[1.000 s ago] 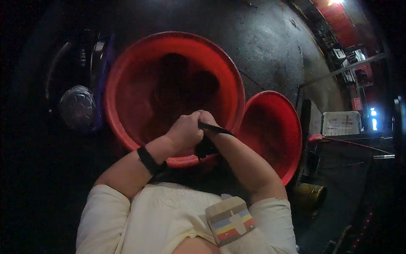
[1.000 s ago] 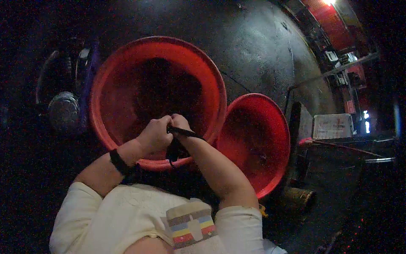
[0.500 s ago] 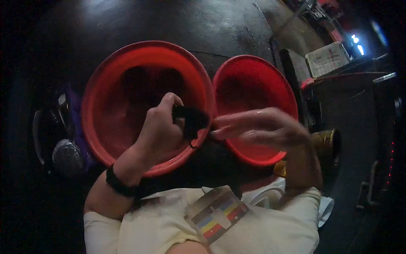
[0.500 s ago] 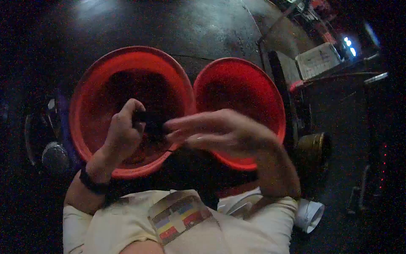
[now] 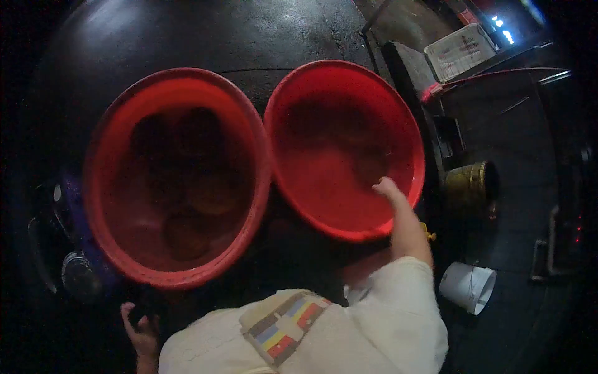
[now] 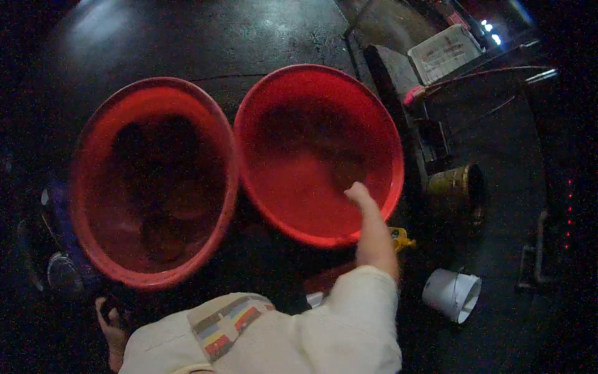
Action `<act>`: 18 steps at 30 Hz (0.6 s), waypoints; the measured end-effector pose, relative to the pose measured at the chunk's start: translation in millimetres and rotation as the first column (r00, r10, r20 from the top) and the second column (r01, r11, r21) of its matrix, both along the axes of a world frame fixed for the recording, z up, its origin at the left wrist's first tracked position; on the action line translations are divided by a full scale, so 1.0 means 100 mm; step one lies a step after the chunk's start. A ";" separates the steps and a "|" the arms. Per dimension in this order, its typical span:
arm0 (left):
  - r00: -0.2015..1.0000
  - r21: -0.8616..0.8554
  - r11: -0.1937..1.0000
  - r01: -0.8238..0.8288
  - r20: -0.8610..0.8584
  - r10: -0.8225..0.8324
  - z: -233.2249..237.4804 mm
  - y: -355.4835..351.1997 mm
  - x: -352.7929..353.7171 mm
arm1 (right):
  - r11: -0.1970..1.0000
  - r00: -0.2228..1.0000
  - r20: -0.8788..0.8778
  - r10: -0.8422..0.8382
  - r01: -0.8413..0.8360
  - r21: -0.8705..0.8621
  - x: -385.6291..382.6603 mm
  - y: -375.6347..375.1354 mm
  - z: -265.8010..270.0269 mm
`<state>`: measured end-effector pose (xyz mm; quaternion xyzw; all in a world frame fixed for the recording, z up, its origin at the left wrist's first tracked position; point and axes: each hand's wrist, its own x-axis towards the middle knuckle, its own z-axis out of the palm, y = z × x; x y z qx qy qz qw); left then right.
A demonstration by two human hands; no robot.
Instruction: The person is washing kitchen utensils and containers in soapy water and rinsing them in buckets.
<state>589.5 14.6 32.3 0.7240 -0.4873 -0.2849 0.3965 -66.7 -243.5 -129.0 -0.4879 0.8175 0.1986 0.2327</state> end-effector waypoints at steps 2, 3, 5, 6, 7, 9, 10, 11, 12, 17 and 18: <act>0.956 0.265 0.955 -0.134 -0.219 0.195 -0.20 0.13 0.03 | 0.986 0.994 -0.038 -0.105 0.109 0.126 0.01 -0.10 -0.44; 0.860 0.472 0.871 -0.135 -0.381 0.340 -0.21 0.14 0.01 | 0.990 0.990 -0.044 -0.134 0.135 0.033 0.07 -0.11 -0.58; 0.778 0.565 0.815 -0.131 -0.451 0.437 -0.24 0.04 -0.07 | 0.947 0.950 -0.030 -0.312 0.308 -0.085 0.07 -0.27 -0.76; 0.734 0.608 0.784 -0.126 -0.474 0.486 -0.22 -0.04 -0.11 | 0.908 0.916 -0.014 -0.401 0.396 -0.133 0.08 -0.33 -0.91; 0.765 0.663 0.742 -0.100 -0.426 0.483 -0.21 -0.13 -0.14 | 0.859 0.874 0.007 -0.485 0.478 -0.186 0.09 -0.40 -1.06; 0.821 0.777 0.626 -0.061 -0.318 0.475 -0.16 -0.36 -0.26 | 0.860 0.870 -0.023 -0.492 0.482 -0.170 -0.05 -0.56 -1.45; 0.831 0.788 0.609 -0.091 -0.277 0.482 -0.21 -0.42 -0.28 | 0.912 0.911 -0.080 -0.405 0.396 -0.103 -0.14 -0.63 -1.67; 0.842 0.800 0.588 -0.117 -0.234 0.487 -0.27 -0.45 -0.30 | 0.947 0.938 -0.128 -0.322 0.319 -0.042 -0.21 -0.65 -1.88; 0.851 0.808 0.572 -0.139 -0.198 0.487 -0.32 -0.47 -0.30 | 0.979 0.965 -0.182 -0.191 0.201 0.042 -0.28 -0.66 -2.06; 0.807 0.820 0.571 -0.046 -0.306 0.504 -0.50 -0.62 -0.41 | 0.885 0.862 -0.300 0.409 -0.294 0.361 -0.38 -0.39 -2.65; 0.828 0.804 0.590 -0.073 -0.281 0.486 -0.51 -0.65 -0.46 | 0.876 0.847 -0.305 0.436 -0.321 0.360 -0.34 -0.34 -2.64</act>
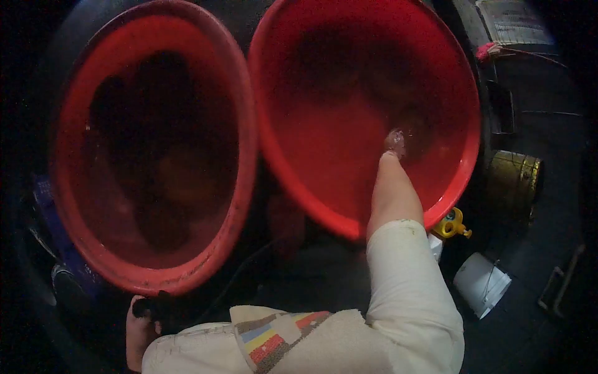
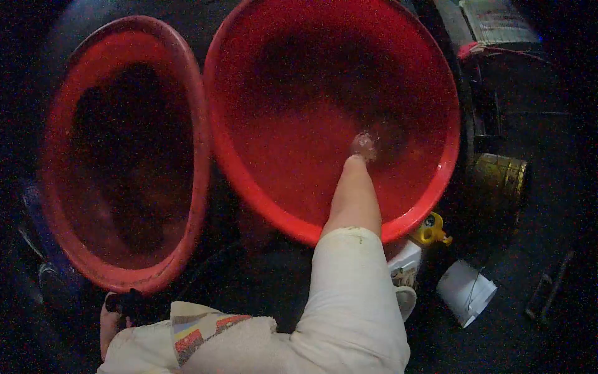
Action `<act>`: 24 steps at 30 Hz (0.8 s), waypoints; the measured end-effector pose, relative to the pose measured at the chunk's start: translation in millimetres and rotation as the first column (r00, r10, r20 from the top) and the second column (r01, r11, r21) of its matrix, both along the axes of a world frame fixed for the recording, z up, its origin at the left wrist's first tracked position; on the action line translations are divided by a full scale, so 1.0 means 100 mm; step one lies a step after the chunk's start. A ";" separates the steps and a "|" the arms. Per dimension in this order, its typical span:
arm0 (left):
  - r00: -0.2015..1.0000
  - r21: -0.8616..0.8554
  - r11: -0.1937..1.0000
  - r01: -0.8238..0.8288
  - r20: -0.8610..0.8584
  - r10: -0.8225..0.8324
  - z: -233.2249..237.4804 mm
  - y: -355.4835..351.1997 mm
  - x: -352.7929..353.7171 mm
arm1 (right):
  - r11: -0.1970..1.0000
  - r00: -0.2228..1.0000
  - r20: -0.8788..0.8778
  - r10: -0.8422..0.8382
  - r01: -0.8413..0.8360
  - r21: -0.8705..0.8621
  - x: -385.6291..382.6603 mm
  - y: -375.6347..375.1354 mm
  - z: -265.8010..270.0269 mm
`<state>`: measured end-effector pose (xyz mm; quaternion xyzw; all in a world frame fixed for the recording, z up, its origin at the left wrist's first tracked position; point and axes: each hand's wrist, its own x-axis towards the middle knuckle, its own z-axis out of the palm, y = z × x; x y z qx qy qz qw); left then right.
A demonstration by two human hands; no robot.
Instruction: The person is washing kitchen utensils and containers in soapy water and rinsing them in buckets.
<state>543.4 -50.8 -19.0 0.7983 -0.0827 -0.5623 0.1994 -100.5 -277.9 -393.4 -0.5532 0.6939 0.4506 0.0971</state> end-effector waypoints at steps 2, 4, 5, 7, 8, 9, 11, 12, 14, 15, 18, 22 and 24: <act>0.990 -0.073 0.997 0.007 -0.138 -0.018 -0.03 0.01 0.03 | 0.979 0.998 0.022 -0.053 0.056 -0.197 0.28 0.03 0.16; 0.979 -0.127 0.991 0.049 -0.192 -0.073 -0.07 0.03 0.07 | 0.933 0.996 0.059 -0.074 0.090 -0.348 0.44 -0.06 0.30; 0.978 -0.139 0.986 0.093 -0.173 -0.117 -0.10 0.05 0.11 | 0.913 0.994 0.082 -0.072 0.099 -0.396 0.49 -0.12 0.36; 0.981 -0.100 0.986 0.136 -0.123 -0.148 -0.12 0.01 0.11 | 0.811 0.978 0.177 -0.108 0.190 -0.553 0.65 -0.19 0.42; 0.984 -0.046 0.989 0.140 -0.100 -0.144 -0.10 -0.06 0.05 | 0.713 0.959 0.243 -0.146 0.272 -0.646 0.87 -0.15 0.63; 0.986 0.006 0.990 0.144 -0.080 -0.143 -0.10 -0.11 0.01 | 0.596 0.936 0.309 -0.171 0.348 -0.724 1.10 -0.12 0.86; 0.984 0.089 0.982 0.167 -0.075 -0.161 -0.15 -0.12 -0.01 | 0.318 0.876 0.453 -0.163 0.482 -0.817 1.39 -0.16 1.29; 0.983 0.129 0.976 0.176 -0.071 -0.168 -0.19 -0.12 0.00 | 0.152 0.754 0.631 -0.182 0.656 -0.740 1.41 -0.21 1.48; 0.967 0.097 0.966 0.239 -0.118 -0.227 -0.26 -0.06 0.04 | -0.166 0.419 0.903 -0.099 0.887 -0.430 1.45 -0.30 1.78; 0.956 0.080 0.960 0.270 -0.138 -0.257 -0.28 -0.06 0.06 | -0.307 0.167 0.978 0.126 0.944 -0.122 1.41 -0.33 1.82; 0.889 0.013 0.900 0.437 -0.158 -0.429 -0.23 -0.12 0.09 | -0.406 -0.071 0.934 0.350 0.887 0.220 1.59 -0.37 2.35; 0.918 -0.003 0.925 0.380 -0.121 -0.378 -0.17 -0.13 0.03 | -0.147 -0.114 0.879 0.464 0.968 0.203 2.12 -0.50 3.16; 0.924 -0.071 0.940 0.335 -0.171 -0.342 -0.16 -0.12 0.03 | 0.092 -0.207 0.821 0.532 0.978 0.188 2.58 -0.56 3.55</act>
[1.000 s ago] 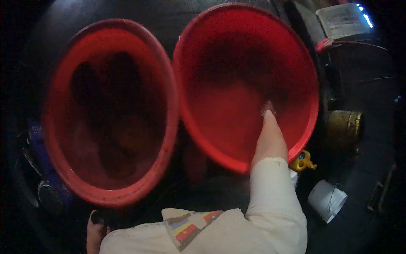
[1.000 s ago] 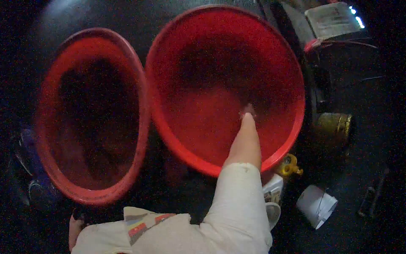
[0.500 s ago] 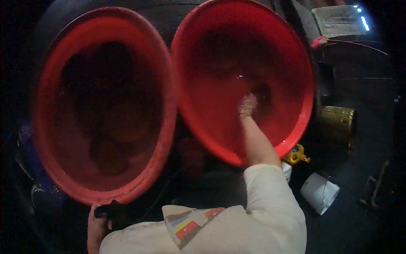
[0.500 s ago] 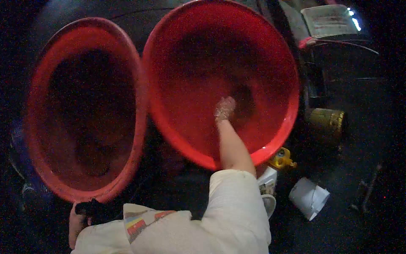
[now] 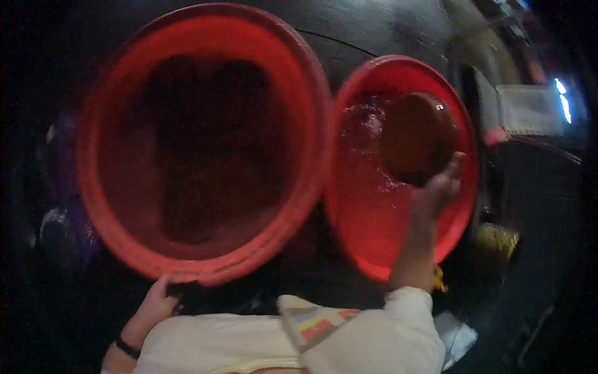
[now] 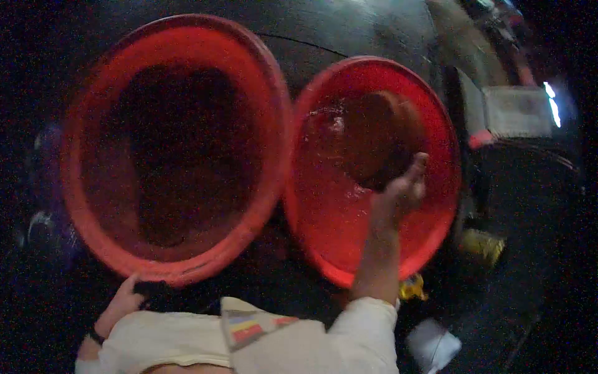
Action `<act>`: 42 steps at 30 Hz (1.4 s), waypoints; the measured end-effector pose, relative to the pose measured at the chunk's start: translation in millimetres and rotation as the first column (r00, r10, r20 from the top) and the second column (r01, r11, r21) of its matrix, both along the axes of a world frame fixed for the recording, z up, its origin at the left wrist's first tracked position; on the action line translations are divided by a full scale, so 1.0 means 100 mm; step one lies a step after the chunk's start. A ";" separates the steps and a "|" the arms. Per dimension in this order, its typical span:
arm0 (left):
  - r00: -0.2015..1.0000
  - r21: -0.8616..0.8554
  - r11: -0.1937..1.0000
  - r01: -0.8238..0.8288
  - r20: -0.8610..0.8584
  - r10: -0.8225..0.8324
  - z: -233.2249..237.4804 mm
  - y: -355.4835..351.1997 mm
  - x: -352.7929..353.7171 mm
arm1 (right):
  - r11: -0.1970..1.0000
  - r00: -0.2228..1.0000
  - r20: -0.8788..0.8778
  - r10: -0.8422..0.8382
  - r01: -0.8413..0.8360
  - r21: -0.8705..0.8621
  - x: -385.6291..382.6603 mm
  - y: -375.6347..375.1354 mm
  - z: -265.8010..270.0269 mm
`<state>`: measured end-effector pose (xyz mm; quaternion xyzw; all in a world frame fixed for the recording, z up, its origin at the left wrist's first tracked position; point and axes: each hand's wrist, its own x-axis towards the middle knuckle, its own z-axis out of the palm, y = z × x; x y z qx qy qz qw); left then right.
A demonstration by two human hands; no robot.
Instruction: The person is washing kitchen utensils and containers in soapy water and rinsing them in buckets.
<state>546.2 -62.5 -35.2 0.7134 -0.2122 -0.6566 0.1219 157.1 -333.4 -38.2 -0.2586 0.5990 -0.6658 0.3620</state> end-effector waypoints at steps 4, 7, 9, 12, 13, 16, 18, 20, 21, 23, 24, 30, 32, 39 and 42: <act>0.935 -0.148 0.928 0.341 0.156 -0.318 -0.13 0.16 0.09 | 0.941 0.835 -0.484 0.263 -0.332 -0.061 0.53 -0.03 0.06; 0.929 -0.213 0.907 0.364 0.153 -0.337 -0.07 0.07 0.05 | 0.706 0.575 -0.773 0.267 -0.663 -0.250 1.15 -0.23 -0.08; 0.935 -0.156 0.924 0.348 0.127 -0.331 -0.11 0.11 0.07 | 0.559 0.363 -0.907 0.214 -0.807 -0.191 1.62 -0.31 -0.13; 0.937 -0.034 0.938 0.344 0.082 -0.341 0.00 0.01 0.05 | 0.516 0.087 -0.967 0.241 -0.855 0.051 2.17 -0.37 -0.28; 0.936 0.012 0.938 0.346 0.064 -0.346 0.05 -0.03 0.05 | 0.490 0.060 -0.973 0.222 -0.870 0.058 2.27 -0.43 -0.50; 0.927 -0.139 0.919 0.368 0.137 -0.350 -0.03 0.08 0.07 | 0.421 -0.063 -0.980 0.190 -0.896 0.139 2.46 -0.45 -0.88; 0.928 -0.107 0.925 0.365 0.121 -0.352 -0.03 0.06 0.13 | 0.385 -0.128 -0.977 0.171 -0.904 0.186 2.56 -0.43 -1.06; 0.930 -0.097 0.927 0.362 0.112 -0.351 -0.04 0.04 0.15 | 0.355 -0.144 -0.979 0.141 -0.916 0.186 2.64 -0.43 -1.18; 0.931 -0.099 0.928 0.359 0.108 -0.348 -0.07 0.05 0.17 | 0.381 -0.100 -0.987 0.129 -0.914 0.142 2.70 -0.41 -1.23; 0.939 -0.136 0.930 0.341 0.102 -0.329 -0.08 0.06 0.16 | 0.350 -0.051 -0.990 0.135 -0.932 0.096 2.80 -0.38 -1.22; 0.945 -0.170 0.930 0.326 0.099 -0.313 -0.12 0.08 0.16 | 0.334 -0.026 -0.990 0.142 -0.940 0.073 2.87 -0.34 -1.19; 0.932 -0.135 0.923 0.360 0.087 -0.351 -0.15 0.01 0.18 | -0.081 -0.271 -0.951 0.150 -0.962 0.261 3.55 -0.07 -1.34; 0.932 -0.138 0.923 0.361 0.082 -0.352 -0.15 0.03 0.14 | 0.173 -0.231 -0.966 0.115 -0.953 0.249 3.76 0.06 -1.43; 0.963 -0.132 0.954 0.268 0.017 -0.268 -0.22 0.08 0.09 | 0.644 -0.244 -0.963 0.118 -0.719 0.261 3.32 -0.43 -1.24; 0.946 -0.137 0.936 0.325 0.035 -0.323 -0.29 0.10 0.13 | 0.787 -0.186 -0.982 -0.023 -0.609 0.097 2.52 -0.80 -1.08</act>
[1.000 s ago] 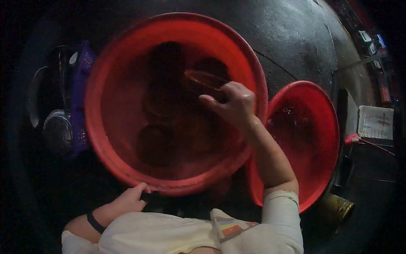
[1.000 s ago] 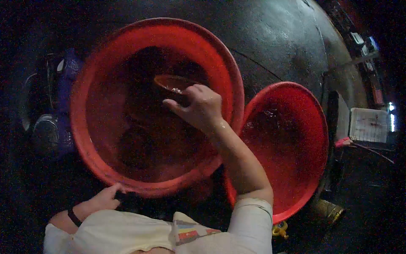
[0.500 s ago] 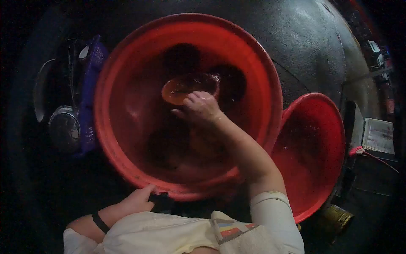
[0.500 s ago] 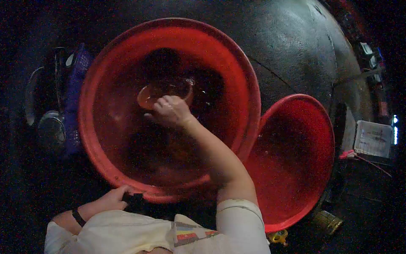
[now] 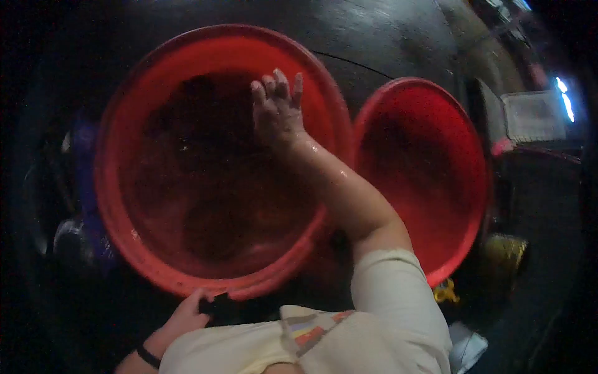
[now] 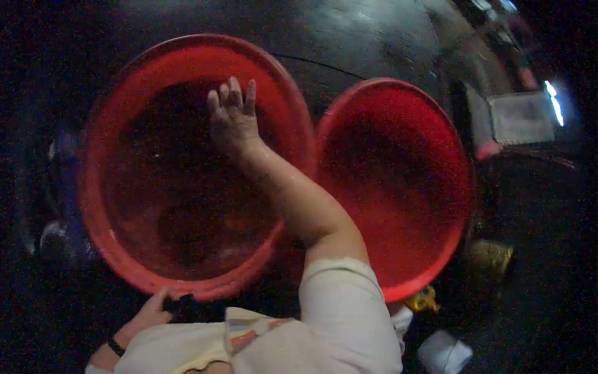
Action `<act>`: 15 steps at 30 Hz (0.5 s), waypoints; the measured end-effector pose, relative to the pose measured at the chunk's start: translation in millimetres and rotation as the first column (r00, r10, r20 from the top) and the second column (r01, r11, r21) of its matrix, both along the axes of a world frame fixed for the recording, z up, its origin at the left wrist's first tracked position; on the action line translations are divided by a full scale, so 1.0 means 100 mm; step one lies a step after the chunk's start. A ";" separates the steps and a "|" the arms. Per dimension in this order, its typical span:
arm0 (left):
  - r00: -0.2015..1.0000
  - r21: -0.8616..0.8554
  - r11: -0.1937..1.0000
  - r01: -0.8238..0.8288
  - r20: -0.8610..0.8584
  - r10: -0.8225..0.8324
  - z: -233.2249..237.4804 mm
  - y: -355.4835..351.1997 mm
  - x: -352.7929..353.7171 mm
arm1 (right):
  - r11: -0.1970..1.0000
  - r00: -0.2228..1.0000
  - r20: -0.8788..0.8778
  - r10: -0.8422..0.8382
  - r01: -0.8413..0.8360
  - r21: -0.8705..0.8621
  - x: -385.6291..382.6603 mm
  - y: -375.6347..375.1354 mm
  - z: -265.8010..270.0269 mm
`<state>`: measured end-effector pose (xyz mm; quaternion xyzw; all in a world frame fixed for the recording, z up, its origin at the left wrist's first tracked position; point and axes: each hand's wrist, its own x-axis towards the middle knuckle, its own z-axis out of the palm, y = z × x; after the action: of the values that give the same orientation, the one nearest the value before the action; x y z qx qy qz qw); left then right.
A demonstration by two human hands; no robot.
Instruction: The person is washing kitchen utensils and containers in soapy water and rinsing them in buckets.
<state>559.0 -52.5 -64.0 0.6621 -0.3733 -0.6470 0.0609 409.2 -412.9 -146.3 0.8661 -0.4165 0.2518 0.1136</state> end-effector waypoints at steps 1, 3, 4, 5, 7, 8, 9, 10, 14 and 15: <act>1.000 -0.040 0.999 0.008 0.024 -0.008 0.04 -0.03 -0.02 | 0.998 0.998 0.030 -0.049 0.050 -0.032 -0.30 -0.11 0.03; 0.999 -0.036 0.999 0.005 0.049 -0.003 0.03 -0.08 -0.03 | 0.972 0.978 0.176 -0.110 0.142 -0.185 -0.93 -0.39 -0.09; 0.998 0.014 1.000 -0.012 0.067 0.012 0.01 -0.06 -0.02 | 0.960 0.970 0.188 -0.156 0.193 -0.203 -1.28 -0.46 -0.17; 1.000 -0.031 0.999 -0.018 0.020 0.019 -0.03 -0.10 -0.01 | 0.949 0.960 0.204 -0.193 0.236 -0.211 -1.66 -0.52 -0.25; 0.997 -0.096 0.994 -0.061 -0.053 0.056 -0.05 -0.09 -0.02 | 0.905 0.924 0.159 -0.349 0.376 -0.198 -2.33 -0.57 -0.49; 1.000 -0.055 0.998 -0.012 -0.028 0.010 -0.01 -0.15 -0.06 | 0.856 0.876 0.095 -0.473 0.483 -0.183 -2.68 -0.58 -0.68; 1.000 -0.024 0.999 0.031 0.004 -0.031 0.02 -0.18 -0.05 | 0.803 0.808 0.064 -0.585 0.589 -0.093 -2.95 -0.54 -0.90; 0.997 0.006 0.998 0.067 0.041 -0.067 0.04 -0.21 -0.06 | 0.733 0.733 0.027 -0.679 0.680 -0.005 -3.21 -0.53 -1.14; 0.995 0.081 0.992 -0.096 0.006 0.095 -0.04 -0.08 0.02 | 0.613 0.663 -0.094 -0.743 0.730 0.303 -3.99 -0.34 -1.76; 0.995 0.100 0.992 -0.072 0.072 0.065 0.06 -0.12 -0.08 | 0.551 0.623 -0.188 -0.759 0.769 0.324 -3.98 -0.25 -1.52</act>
<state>550.8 -64.8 -58.3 0.6985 -0.3185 -0.6398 0.0364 11.4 -438.4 -298.6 0.6066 -0.7892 0.0819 0.0499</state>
